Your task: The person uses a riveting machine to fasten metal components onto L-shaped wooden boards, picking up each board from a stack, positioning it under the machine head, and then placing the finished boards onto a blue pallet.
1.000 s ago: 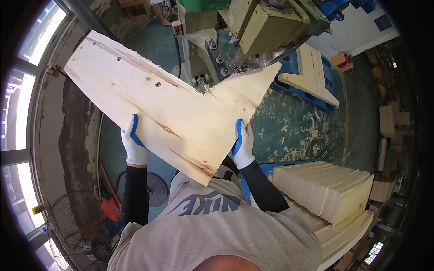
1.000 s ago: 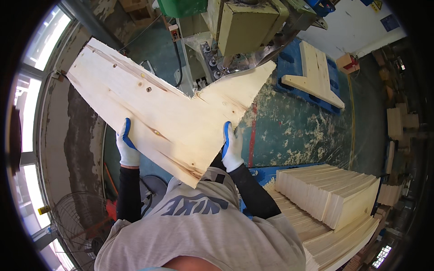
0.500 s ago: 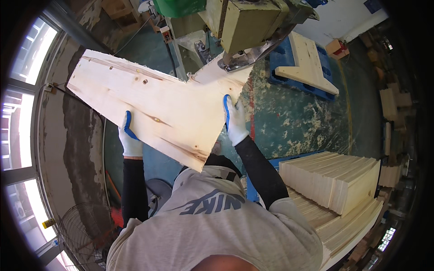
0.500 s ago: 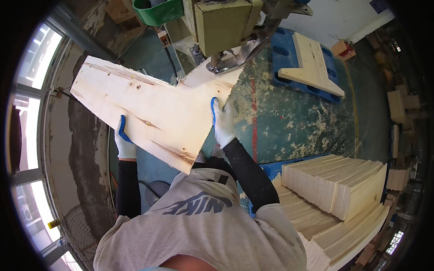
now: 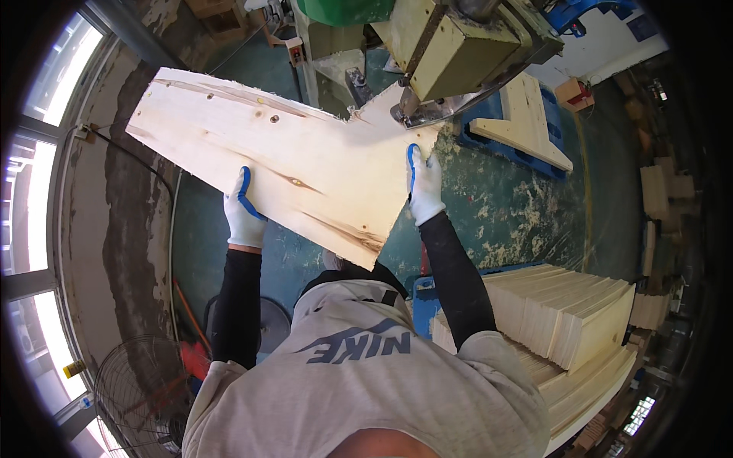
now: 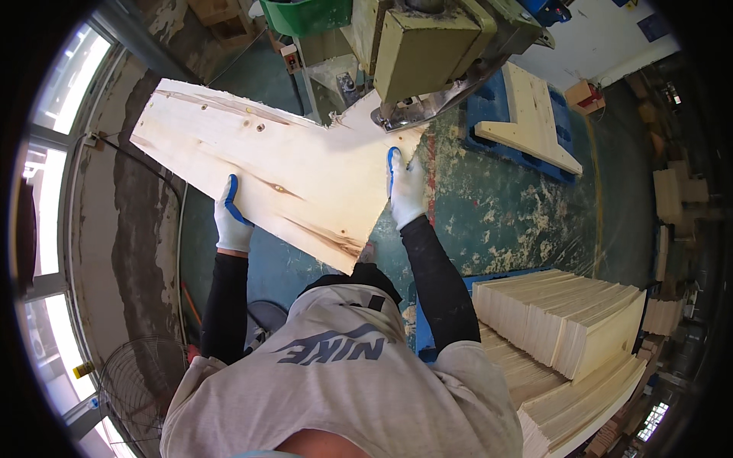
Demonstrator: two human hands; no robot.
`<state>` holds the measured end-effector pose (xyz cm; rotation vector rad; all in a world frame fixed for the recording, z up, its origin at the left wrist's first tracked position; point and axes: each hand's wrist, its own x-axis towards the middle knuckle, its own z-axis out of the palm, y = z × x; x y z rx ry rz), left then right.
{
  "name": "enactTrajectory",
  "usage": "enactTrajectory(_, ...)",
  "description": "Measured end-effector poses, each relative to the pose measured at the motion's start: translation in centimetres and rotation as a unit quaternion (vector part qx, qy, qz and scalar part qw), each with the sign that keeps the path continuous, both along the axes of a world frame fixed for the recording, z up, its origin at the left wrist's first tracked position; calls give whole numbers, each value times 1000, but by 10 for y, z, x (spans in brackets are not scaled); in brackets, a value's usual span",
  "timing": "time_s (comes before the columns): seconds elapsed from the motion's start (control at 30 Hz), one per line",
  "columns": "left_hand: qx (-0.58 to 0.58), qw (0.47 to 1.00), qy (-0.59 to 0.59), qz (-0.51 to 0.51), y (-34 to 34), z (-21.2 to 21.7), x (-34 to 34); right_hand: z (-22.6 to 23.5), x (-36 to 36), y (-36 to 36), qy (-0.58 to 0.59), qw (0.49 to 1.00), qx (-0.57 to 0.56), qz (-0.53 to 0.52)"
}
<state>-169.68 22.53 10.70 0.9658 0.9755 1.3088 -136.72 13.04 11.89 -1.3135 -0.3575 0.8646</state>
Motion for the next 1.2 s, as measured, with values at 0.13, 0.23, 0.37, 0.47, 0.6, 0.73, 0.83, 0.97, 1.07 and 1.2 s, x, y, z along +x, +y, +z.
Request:
enactTrajectory(0.13, -125, 978, -165, 11, 12, 19, 9, -6, -10, 4, -125, 991, -18, -43)
enactTrajectory(0.23, -114, 980, -161, 22, 9, 17, 9, -1, -9, 3, -32, 999, -22, -18)
enactTrajectory(0.37, -137, 976, -169, 12, 6, 23, 10, -18, -3, 3, -87, 994, -66, -9)
enactTrajectory(0.47, -126, 980, -153, -14, 7, 18, 7, -15, -7, 10, -107, 992, -57, -43)
enactTrajectory(0.6, -76, 973, -188, -110, -10, 6, 4, -35, 5, 10, -137, 987, -62, -54)
enactTrajectory(0.73, -120, 970, -209, 16, -14, 38, 34, -40, 7, 13, -109, 991, -22, -67)
enactTrajectory(0.83, -133, 973, -185, 26, -7, 35, 29, -37, 1, 5, -78, 995, -20, -51)
enactTrajectory(0.97, -158, 969, -186, 40, -2, 39, 27, -13, -5, 4, -49, 998, 28, -33)
enactTrajectory(1.07, -121, 982, -129, 61, -6, 38, 26, -7, -11, 0, -50, 996, 55, -45)
enactTrajectory(1.2, -109, 986, -118, 50, -2, 30, -16, -7, -51, -27, -19, 1000, 4, -10)
